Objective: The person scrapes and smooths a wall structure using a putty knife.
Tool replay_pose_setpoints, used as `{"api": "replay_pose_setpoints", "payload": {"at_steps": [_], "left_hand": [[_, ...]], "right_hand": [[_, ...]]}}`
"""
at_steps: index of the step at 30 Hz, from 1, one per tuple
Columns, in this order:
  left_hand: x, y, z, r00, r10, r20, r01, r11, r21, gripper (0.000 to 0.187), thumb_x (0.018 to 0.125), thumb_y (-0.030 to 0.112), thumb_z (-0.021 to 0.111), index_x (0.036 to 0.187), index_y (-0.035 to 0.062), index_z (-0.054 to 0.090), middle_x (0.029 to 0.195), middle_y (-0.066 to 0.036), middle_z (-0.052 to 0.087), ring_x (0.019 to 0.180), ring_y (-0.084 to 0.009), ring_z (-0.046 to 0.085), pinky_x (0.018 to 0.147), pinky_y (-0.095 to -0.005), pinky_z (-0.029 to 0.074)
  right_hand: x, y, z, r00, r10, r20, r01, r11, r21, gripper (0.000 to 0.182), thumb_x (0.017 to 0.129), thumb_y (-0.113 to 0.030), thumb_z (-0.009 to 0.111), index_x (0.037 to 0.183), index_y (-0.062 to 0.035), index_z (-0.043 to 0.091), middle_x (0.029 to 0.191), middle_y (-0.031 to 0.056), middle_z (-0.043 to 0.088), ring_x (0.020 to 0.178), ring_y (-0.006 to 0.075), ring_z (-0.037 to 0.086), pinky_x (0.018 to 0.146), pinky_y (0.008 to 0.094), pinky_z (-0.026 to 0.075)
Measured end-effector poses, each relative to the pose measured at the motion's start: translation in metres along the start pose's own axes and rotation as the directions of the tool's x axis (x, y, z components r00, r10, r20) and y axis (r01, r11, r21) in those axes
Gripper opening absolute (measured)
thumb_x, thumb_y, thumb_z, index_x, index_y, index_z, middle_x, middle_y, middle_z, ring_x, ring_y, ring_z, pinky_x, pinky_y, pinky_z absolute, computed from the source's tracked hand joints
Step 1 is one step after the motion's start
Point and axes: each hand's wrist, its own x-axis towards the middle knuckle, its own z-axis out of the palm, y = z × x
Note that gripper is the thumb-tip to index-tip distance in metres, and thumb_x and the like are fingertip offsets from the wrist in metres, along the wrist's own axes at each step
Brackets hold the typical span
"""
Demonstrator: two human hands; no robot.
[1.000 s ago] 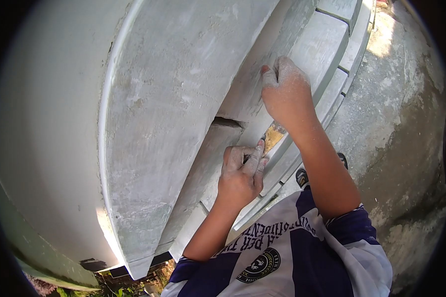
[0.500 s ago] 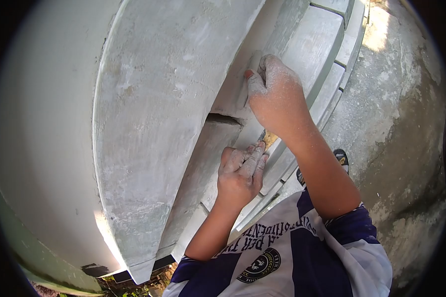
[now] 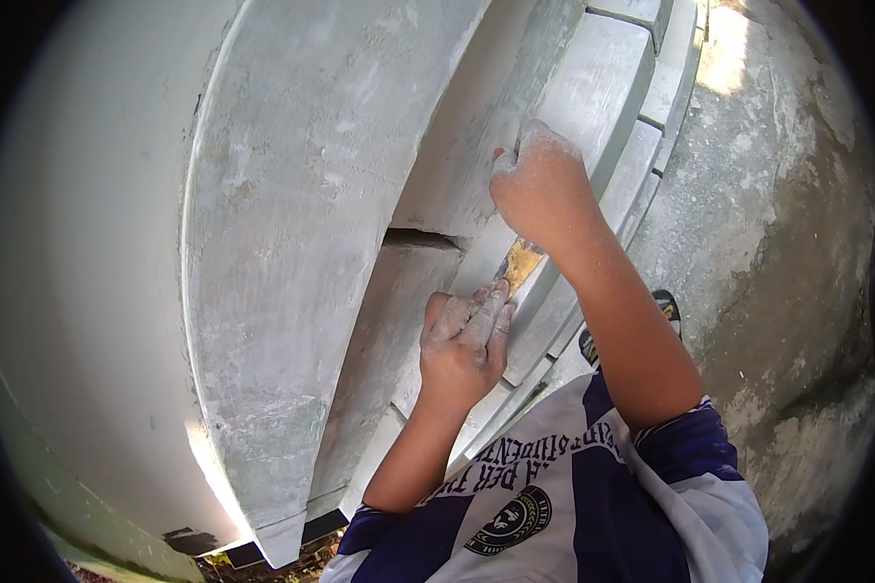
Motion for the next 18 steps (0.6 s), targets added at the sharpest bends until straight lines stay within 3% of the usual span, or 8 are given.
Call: {"api": "replay_pose_setpoints", "payload": {"at_steps": [5,8,10,12,17,18], "left_hand": [[0.001,0.002,0.001,1.000,-0.002,-0.011,0.002,1.000,0.018,0.033,0.076,0.003,0.080,0.109,0.0056,0.077,0.080,-0.008,0.065,0.077,-0.0242,0.060,0.069,-0.0345,0.051],[0.002,0.003,0.001,1.000,0.009,-0.011,-0.009,1.000,0.005,0.034,0.076,0.003,0.080,0.110,0.0058,0.077,0.078,-0.008,0.064,0.076,-0.0238,0.060,0.069,-0.0344,0.052],[0.003,0.001,0.000,1.000,0.013,-0.020,-0.013,1.000,0.005,0.034,0.076,0.003,0.080,0.110,0.0059,0.077,0.077,-0.008,0.063,0.075,-0.0235,0.060,0.069,-0.0343,0.052],[0.002,0.000,0.001,1.000,0.015,-0.021,-0.015,1.000,0.004,0.034,0.077,0.004,0.080,0.111,0.0058,0.076,0.077,-0.008,0.063,0.074,-0.0233,0.060,0.068,-0.0340,0.052],[0.001,0.001,0.000,1.000,0.007,0.016,-0.007,1.000,0.026,0.033,0.077,0.003,0.079,0.109,0.0055,0.076,0.085,-0.008,0.066,0.075,-0.0247,0.059,0.068,-0.0344,0.051],[0.002,0.001,0.000,1.000,-0.001,0.029,0.000,0.999,0.032,0.033,0.076,0.002,0.078,0.109,0.0052,0.076,0.089,-0.009,0.068,0.076,-0.0253,0.060,0.068,-0.0347,0.050]], "right_hand": [[-0.022,0.011,0.019,0.992,-0.025,0.125,0.020,0.999,0.037,0.033,0.082,-0.010,0.063,0.104,0.0153,0.059,0.103,0.0342,0.063,0.096,0.0494,0.065,0.088,0.0473,0.053],[0.011,0.006,-0.008,0.997,0.080,0.008,-0.080,0.995,0.051,0.032,0.082,-0.011,0.062,0.101,0.0149,0.061,0.099,0.0342,0.064,0.095,0.0467,0.066,0.088,0.0471,0.054],[0.049,0.008,-0.034,0.987,0.150,-0.051,-0.151,0.989,-0.007,0.039,0.090,-0.022,0.062,0.108,0.0129,0.065,0.096,0.0316,0.068,0.094,0.0440,0.068,0.089,0.0485,0.052],[0.078,0.013,-0.051,0.977,0.175,-0.123,-0.172,0.984,0.038,0.041,0.090,-0.024,0.062,0.107,0.0131,0.067,0.094,0.0313,0.069,0.092,0.0426,0.070,0.086,0.0470,0.053],[0.061,0.004,-0.040,0.995,0.092,0.029,-0.086,0.984,-0.153,0.038,0.091,-0.021,0.061,0.108,0.0122,0.065,0.096,0.0327,0.068,0.096,0.0449,0.068,0.088,0.0468,0.053],[0.046,0.005,-0.030,0.995,0.069,0.066,-0.062,0.994,-0.093,0.035,0.088,-0.018,0.061,0.103,0.0132,0.064,0.096,0.0332,0.066,0.096,0.0442,0.068,0.088,0.0468,0.054]]}}
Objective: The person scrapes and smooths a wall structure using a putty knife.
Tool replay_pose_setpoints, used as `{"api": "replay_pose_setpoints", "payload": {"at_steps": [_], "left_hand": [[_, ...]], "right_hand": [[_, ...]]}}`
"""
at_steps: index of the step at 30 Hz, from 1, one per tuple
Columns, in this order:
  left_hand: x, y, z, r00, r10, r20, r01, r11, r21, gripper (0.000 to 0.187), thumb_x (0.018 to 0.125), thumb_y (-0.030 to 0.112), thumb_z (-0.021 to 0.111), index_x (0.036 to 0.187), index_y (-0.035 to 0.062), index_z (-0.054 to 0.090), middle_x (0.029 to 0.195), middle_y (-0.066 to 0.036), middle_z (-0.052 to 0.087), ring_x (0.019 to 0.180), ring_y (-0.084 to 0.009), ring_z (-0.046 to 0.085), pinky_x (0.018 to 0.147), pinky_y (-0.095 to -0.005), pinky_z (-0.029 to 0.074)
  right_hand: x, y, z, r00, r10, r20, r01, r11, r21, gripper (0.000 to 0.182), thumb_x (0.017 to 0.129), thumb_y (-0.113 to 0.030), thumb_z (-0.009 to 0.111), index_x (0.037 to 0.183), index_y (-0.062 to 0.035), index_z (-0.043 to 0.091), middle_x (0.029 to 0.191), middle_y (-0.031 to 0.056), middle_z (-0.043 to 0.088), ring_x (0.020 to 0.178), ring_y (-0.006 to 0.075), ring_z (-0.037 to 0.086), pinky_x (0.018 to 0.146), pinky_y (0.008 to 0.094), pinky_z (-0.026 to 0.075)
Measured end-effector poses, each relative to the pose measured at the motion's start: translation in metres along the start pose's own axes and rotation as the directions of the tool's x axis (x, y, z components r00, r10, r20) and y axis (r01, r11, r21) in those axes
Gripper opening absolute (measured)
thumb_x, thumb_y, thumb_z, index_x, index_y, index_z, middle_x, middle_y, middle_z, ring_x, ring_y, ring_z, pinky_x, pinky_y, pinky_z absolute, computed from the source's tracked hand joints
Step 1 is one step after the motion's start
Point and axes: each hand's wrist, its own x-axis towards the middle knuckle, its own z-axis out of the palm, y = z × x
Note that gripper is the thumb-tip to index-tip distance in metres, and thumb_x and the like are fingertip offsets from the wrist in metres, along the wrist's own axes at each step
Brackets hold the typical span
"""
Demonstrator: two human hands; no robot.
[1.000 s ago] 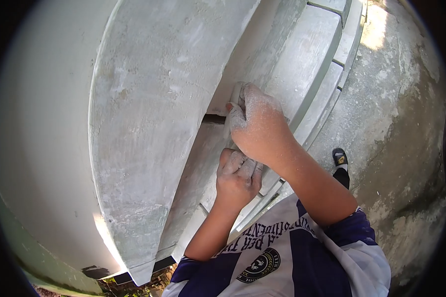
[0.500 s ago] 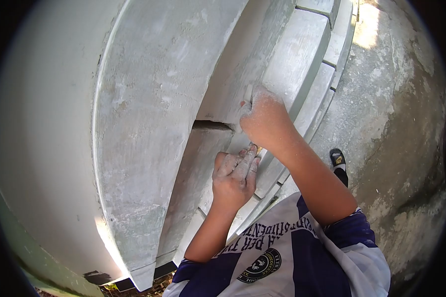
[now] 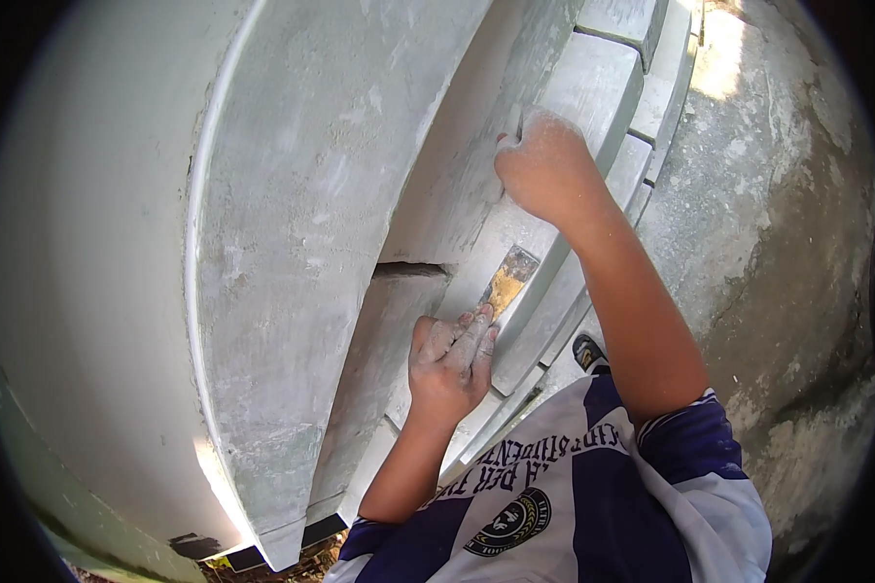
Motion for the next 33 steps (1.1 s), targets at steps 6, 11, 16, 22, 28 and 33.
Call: {"api": "replay_pose_setpoints", "payload": {"at_steps": [6,11,16,22,28,33], "left_hand": [[0.006,0.001,0.000,1.000,0.029,-0.012,-0.029,1.000,-0.006,0.030,0.076,0.001,0.078,0.106,0.0057,0.076,0.079,-0.006,0.062,0.071,-0.0235,0.057,0.066,-0.0340,0.050],[0.009,0.004,0.000,1.000,0.018,-0.017,-0.018,1.000,0.008,0.028,0.075,0.001,0.078,0.103,0.0057,0.076,0.079,-0.006,0.061,0.070,-0.0237,0.056,0.066,-0.0342,0.050],[0.009,0.005,0.000,0.999,-0.047,0.019,0.047,0.999,0.004,0.026,0.075,0.002,0.078,0.101,0.0061,0.077,0.079,-0.008,0.058,0.073,-0.0242,0.057,0.066,-0.0345,0.050],[0.011,0.007,-0.003,0.995,-0.084,0.059,0.085,0.996,-0.018,0.024,0.077,0.003,0.077,0.100,0.0059,0.076,0.082,-0.008,0.057,0.076,-0.0248,0.057,0.068,-0.0354,0.050],[0.008,0.007,-0.001,0.992,-0.107,0.064,0.109,0.994,-0.024,0.022,0.077,0.004,0.076,0.099,0.0056,0.076,0.082,-0.009,0.055,0.076,-0.0254,0.056,0.068,-0.0358,0.050],[0.012,0.009,-0.004,0.993,-0.090,0.070,0.092,0.996,-0.016,0.022,0.077,0.004,0.076,0.099,0.0044,0.075,0.081,-0.009,0.053,0.075,-0.0256,0.055,0.067,-0.0360,0.050]], "right_hand": [[-0.015,-0.002,0.001,0.984,0.009,0.179,-0.037,0.987,0.157,0.035,0.085,-0.015,0.062,0.102,0.0149,0.061,0.102,0.0350,0.063,0.103,0.0458,0.065,0.092,0.0478,0.052],[0.089,0.014,-0.054,0.974,0.061,-0.216,-0.043,0.995,0.085,0.035,0.084,-0.021,0.058,0.093,0.0114,0.068,0.094,0.0320,0.067,0.088,0.0410,0.069,0.086,0.0451,0.054],[0.106,0.018,-0.065,0.985,-0.009,-0.172,-0.003,0.997,-0.073,0.032,0.085,-0.021,0.057,0.086,0.0076,0.070,0.093,0.0284,0.069,0.088,0.0385,0.069,0.088,0.0455,0.053],[0.008,0.006,-0.012,0.988,-0.056,0.142,0.039,0.992,0.124,0.032,0.092,-0.013,0.058,0.114,0.0105,0.058,0.109,0.0348,0.063,0.109,0.0486,0.062,0.096,0.0491,0.047],[0.083,0.015,-0.059,0.996,0.087,-0.027,-0.083,0.988,0.131,0.033,0.094,-0.020,0.059,0.105,0.0105,0.064,0.096,0.0287,0.068,0.089,0.0378,0.069,0.081,0.0442,0.052],[0.122,0.025,-0.079,0.989,0.092,-0.113,-0.088,0.995,0.043,0.041,0.095,-0.024,0.056,0.110,0.0125,0.064,0.099,0.0303,0.069,0.095,0.0390,0.070,0.087,0.0431,0.053]]}}
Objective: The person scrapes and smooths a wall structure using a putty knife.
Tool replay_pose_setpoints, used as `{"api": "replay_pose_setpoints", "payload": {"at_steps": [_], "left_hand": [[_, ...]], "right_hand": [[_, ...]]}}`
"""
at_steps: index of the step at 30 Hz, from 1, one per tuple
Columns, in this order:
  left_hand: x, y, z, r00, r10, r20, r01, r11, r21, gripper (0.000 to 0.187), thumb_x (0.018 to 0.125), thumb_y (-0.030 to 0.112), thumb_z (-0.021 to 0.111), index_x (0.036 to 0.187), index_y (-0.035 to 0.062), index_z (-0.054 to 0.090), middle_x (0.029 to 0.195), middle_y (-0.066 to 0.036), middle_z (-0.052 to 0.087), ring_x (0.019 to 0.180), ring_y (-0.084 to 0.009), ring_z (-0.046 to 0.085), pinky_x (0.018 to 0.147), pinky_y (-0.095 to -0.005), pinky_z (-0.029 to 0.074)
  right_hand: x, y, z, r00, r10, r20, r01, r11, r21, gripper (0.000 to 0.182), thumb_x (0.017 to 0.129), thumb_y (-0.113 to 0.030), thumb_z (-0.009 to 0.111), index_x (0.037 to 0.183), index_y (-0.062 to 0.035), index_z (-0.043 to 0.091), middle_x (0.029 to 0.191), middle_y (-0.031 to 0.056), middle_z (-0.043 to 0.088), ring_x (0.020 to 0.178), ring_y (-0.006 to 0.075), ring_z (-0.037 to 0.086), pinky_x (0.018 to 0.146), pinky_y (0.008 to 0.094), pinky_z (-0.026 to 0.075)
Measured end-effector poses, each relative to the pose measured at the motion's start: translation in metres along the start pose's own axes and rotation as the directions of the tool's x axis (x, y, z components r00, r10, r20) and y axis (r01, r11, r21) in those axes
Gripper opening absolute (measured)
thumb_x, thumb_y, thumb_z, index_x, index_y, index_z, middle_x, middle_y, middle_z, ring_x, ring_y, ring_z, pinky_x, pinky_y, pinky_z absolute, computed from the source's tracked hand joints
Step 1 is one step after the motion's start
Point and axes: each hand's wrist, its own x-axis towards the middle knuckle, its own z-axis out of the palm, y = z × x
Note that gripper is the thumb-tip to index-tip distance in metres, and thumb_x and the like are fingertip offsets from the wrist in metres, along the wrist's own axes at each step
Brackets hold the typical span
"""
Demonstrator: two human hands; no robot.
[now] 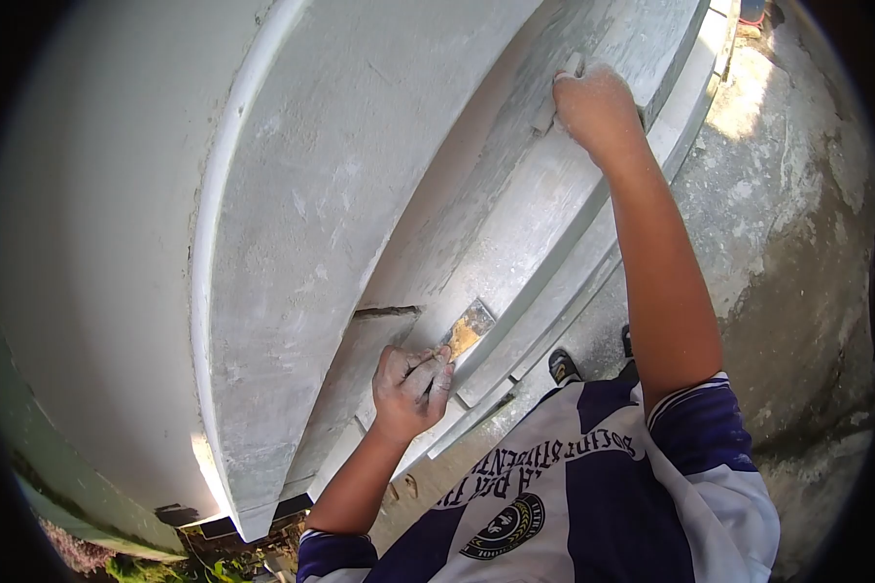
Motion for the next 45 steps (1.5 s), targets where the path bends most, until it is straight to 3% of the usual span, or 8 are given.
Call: {"api": "replay_pose_setpoints", "payload": {"at_steps": [4,10,14,19,28,32,38,45], "left_hand": [[0.000,-0.001,0.001,1.000,0.000,-0.016,0.000,1.000,-0.005,0.022,0.077,0.004,0.076,0.099,0.0041,0.075,0.080,-0.009,0.052,0.075,-0.0257,0.054,0.066,-0.0364,0.049],[0.002,0.001,0.001,0.999,0.021,-0.028,-0.019,0.998,0.056,0.021,0.075,0.006,0.078,0.095,0.0059,0.077,0.080,-0.009,0.060,0.072,-0.0254,0.058,0.059,-0.0360,0.050],[0.001,0.003,0.002,1.000,-0.004,-0.029,0.005,0.999,0.036,0.019,0.075,0.004,0.077,0.095,0.0046,0.076,0.079,-0.009,0.056,0.073,-0.0258,0.056,0.064,-0.0361,0.049],[0.001,0.003,0.001,1.000,-0.002,-0.024,0.002,1.000,0.022,0.021,0.075,0.002,0.076,0.095,0.0040,0.075,0.078,-0.009,0.053,0.073,-0.0260,0.054,0.065,-0.0365,0.049],[0.002,0.002,0.001,1.000,0.004,-0.002,-0.004,1.000,0.026,0.022,0.074,0.002,0.077,0.096,0.0037,0.075,0.078,-0.009,0.052,0.073,-0.0265,0.053,0.064,-0.0371,0.047],[0.002,0.004,0.000,1.000,-0.012,-0.008,0.012,0.999,0.031,0.021,0.075,0.003,0.077,0.095,0.0036,0.075,0.077,-0.009,0.052,0.072,-0.0262,0.053,0.063,-0.0369,0.047],[0.002,0.003,0.001,0.998,0.010,-0.054,-0.007,0.999,0.053,0.019,0.075,0.006,0.078,0.094,0.0067,0.077,0.079,-0.009,0.060,0.068,-0.0260,0.057,0.056,-0.0365,0.048],[0.003,0.003,-0.001,1.000,-0.009,-0.012,0.010,0.999,0.050,0.020,0.075,0.005,0.077,0.096,0.0034,0.076,0.075,-0.010,0.052,0.070,-0.0258,0.054,0.063,-0.0362,0.049]], "right_hand": [[-0.074,-0.005,0.035,0.969,-0.223,0.107,0.207,0.968,0.143,0.042,0.080,-0.006,0.063,0.116,0.0128,0.050,0.096,0.0346,0.065,0.098,0.0467,0.067,0.091,0.0476,0.052],[-0.113,-0.008,0.047,0.862,-0.353,0.364,0.277,0.929,0.245,0.034,0.081,0.000,0.061,0.113,0.0075,0.055,0.096,0.0331,0.066,0.097,0.0477,0.068,0.087,0.0493,0.054],[-0.040,-0.009,0.020,0.948,-0.288,-0.135,0.310,0.933,0.182,0.033,0.088,-0.009,0.060,0.116,0.0081,0.056,0.097,0.0312,0.067,0.095,0.0432,0.070,0.084,0.0463,0.056],[-0.011,-0.017,0.006,0.961,-0.236,-0.147,0.241,0.970,0.018,0.036,0.100,-0.023,0.055,0.118,0.0082,0.056,0.105,0.0316,0.067,0.104,0.0478,0.065,0.089,0.0482,0.053],[-0.143,-0.001,0.060,0.814,-0.480,0.326,0.418,0.875,0.244,0.035,0.091,-0.007,0.060,0.120,0.0059,0.045,0.090,0.0352,0.063,0.082,0.0533,0.066,0.073,0.0546,0.053],[-0.075,-0.004,0.035,0.935,-0.344,0.086,0.332,0.934,0.132,0.030,0.087,-0.010,0.061,0.111,0.0046,0.053,0.097,0.0317,0.066,0.091,0.0465,0.068,0.082,0.0511,0.054],[0.018,0.006,0.004,0.915,-0.305,-0.264,0.299,0.952,-0.067,0.029,0.091,-0.015,0.060,0.110,0.0049,0.054,0.099,0.0326,0.066,0.093,0.0452,0.068,0.085,0.0492,0.055],[-0.115,0.000,0.057,0.877,-0.441,0.191,0.402,0.890,0.214,0.038,0.086,-0.008,0.062,0.120,0.0032,0.048,0.096,0.0271,0.068,0.088,0.0455,0.069,0.079,0.0497,0.056]]}}
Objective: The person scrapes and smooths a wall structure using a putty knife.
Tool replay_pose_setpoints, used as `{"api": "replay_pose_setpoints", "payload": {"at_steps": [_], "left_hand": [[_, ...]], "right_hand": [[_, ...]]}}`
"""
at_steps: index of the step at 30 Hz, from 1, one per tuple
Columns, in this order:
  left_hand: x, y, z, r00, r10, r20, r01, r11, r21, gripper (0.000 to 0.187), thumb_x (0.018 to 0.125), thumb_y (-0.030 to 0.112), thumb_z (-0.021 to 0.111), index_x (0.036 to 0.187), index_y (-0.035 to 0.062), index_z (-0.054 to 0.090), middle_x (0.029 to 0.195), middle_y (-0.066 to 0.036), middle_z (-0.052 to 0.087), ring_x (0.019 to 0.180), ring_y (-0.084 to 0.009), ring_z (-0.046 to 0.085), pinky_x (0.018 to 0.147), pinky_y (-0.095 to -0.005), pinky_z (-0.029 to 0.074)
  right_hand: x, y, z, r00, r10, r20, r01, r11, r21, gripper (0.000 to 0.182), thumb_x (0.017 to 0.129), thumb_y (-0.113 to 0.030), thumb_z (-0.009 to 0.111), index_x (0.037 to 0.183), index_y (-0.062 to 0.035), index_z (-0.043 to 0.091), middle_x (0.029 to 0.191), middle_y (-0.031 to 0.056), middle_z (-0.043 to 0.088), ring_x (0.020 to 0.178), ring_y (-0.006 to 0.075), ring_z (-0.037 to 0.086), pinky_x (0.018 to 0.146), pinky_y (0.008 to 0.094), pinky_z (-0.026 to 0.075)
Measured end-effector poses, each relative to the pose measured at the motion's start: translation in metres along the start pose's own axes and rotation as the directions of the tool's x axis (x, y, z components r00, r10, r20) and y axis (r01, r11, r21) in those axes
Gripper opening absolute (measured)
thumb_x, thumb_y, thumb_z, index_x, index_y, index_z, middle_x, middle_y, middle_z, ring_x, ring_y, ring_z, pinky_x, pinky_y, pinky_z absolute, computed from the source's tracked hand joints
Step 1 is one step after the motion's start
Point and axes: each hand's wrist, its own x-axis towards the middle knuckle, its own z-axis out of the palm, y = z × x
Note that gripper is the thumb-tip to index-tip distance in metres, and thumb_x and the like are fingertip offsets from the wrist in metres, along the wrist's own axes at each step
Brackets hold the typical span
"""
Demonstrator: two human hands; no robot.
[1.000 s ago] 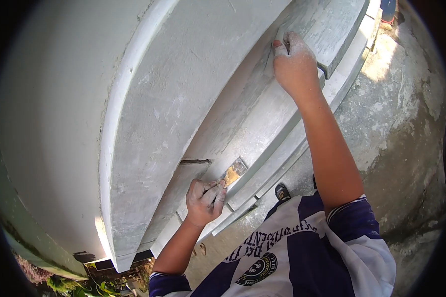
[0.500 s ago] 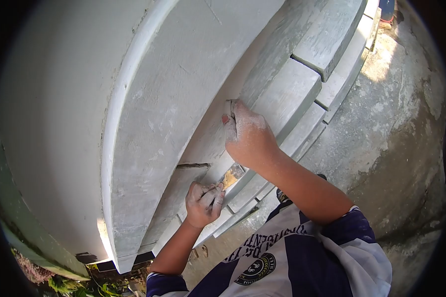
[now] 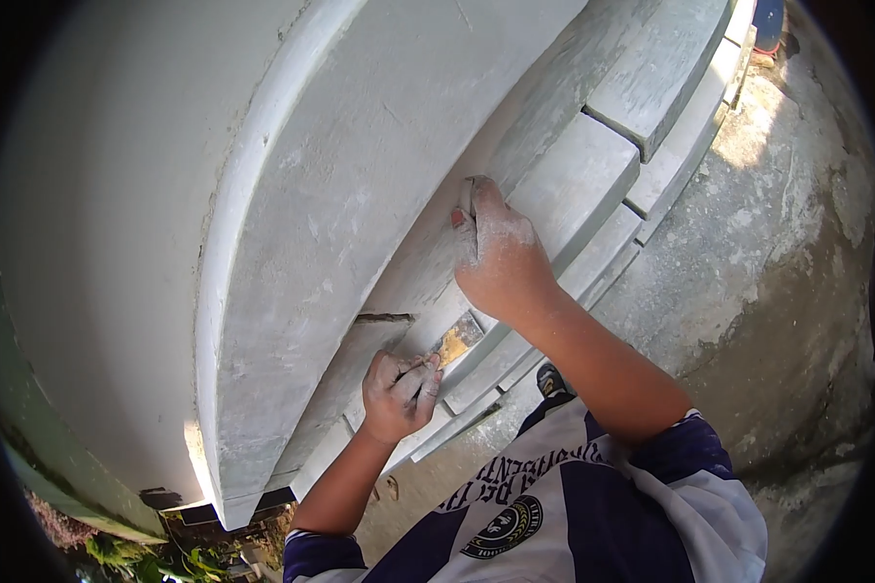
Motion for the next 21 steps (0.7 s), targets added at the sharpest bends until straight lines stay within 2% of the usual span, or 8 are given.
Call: {"api": "replay_pose_setpoints", "payload": {"at_steps": [3,6,8,10,13,16,18,21], "left_hand": [[-0.001,-0.002,0.002,1.000,0.001,-0.008,-0.001,1.000,-0.027,0.021,0.075,0.005,0.077,0.096,0.0038,0.076,0.074,-0.009,0.051,0.069,-0.0259,0.054,0.063,-0.0363,0.049],[0.002,0.002,-0.001,1.000,0.009,-0.006,-0.009,1.000,0.001,0.021,0.076,0.004,0.077,0.097,0.0042,0.076,0.074,-0.009,0.052,0.070,-0.0258,0.054,0.064,-0.0368,0.049],[-0.001,0.001,0.001,1.000,0.003,-0.017,-0.003,1.000,-0.009,0.021,0.076,0.004,0.077,0.097,0.0043,0.076,0.075,-0.009,0.052,0.070,-0.0257,0.054,0.064,-0.0368,0.050],[-0.001,0.000,0.002,1.000,0.002,-0.024,-0.003,1.000,-0.006,0.022,0.076,0.004,0.077,0.097,0.0043,0.076,0.075,-0.009,0.053,0.070,-0.0255,0.055,0.064,-0.0367,0.050],[0.000,0.002,-0.001,1.000,-0.007,-0.023,0.007,1.000,0.015,0.022,0.076,0.004,0.077,0.097,0.0042,0.076,0.076,-0.009,0.054,0.071,-0.0255,0.056,0.063,-0.0363,0.050],[-0.001,0.003,0.000,0.999,-0.025,-0.020,0.026,1.000,0.016,0.022,0.076,0.004,0.076,0.097,0.0040,0.076,0.076,-0.009,0.055,0.071,-0.0255,0.056,0.063,-0.0361,0.050],[0.000,0.003,0.000,0.999,-0.032,-0.008,0.032,0.999,0.020,0.022,0.076,0.004,0.076,0.098,0.0039,0.076,0.076,-0.009,0.055,0.071,-0.0256,0.056,0.064,-0.0362,0.050],[0.001,0.002,0.000,1.000,-0.014,-0.002,0.014,1.000,0.001,0.021,0.076,0.004,0.076,0.097,0.0040,0.076,0.076,-0.009,0.054,0.071,-0.0256,0.055,0.064,-0.0362,0.050]], "right_hand": [[-0.014,0.000,0.005,0.999,-0.052,-0.002,0.052,0.996,-0.067,0.030,0.093,-0.009,0.059,0.119,0.0057,0.051,0.091,0.0328,0.065,0.088,0.0512,0.067,0.076,0.0521,0.054],[0.007,0.006,-0.023,0.999,0.021,0.048,-0.013,0.987,-0.161,0.039,0.083,-0.008,0.065,0.119,0.0035,0.052,0.095,0.0265,0.068,0.091,0.0447,0.069,0.084,0.0484,0.055],[0.032,0.015,-0.038,0.982,0.071,-0.176,-0.103,0.978,-0.180,0.035,0.085,-0.007,0.063,0.117,0.0044,0.055,0.095,0.0274,0.068,0.092,0.0446,0.069,0.084,0.0477,0.056],[0.060,0.025,-0.057,0.945,0.124,-0.303,-0.182,0.968,-0.173,0.032,0.087,-0.007,0.062,0.115,0.0063,0.055,0.095,0.0290,0.067,0.094,0.0446,0.069,0.083,0.0467,0.056],[0.071,0.025,-0.062,0.899,0.110,-0.424,-0.199,0.965,-0.172,0.030,0.089,-0.008,0.060,0.114,0.0069,0.053,0.090,0.0309,0.067,0.091,0.0459,0.069,0.081,0.0477,0.057],[0.047,0.008,-0.031,0.950,0.079,-0.301,-0.126,0.982,-0.141,0.028,0.089,-0.007,0.059,0.113,0.0060,0.051,0.084,0.0316,0.066,0.083,0.0477,0.070,0.076,0.0501,0.057],[0.014,-0.006,-0.005,0.990,0.041,-0.135,-0.044,0.999,-0.023,0.029,0.087,-0.007,0.060,0.112,0.0050,0.049,0.079,0.0313,0.065,0.074,0.0491,0.069,0.073,0.0528,0.056],[-0.020,-0.006,0.021,0.999,-0.032,0.023,0.032,0.999,0.025,0.030,0.086,-0.008,0.061,0.111,0.0043,0.050,0.079,0.0294,0.066,0.071,0.0483,0.068,0.070,0.0520,0.056]]}}
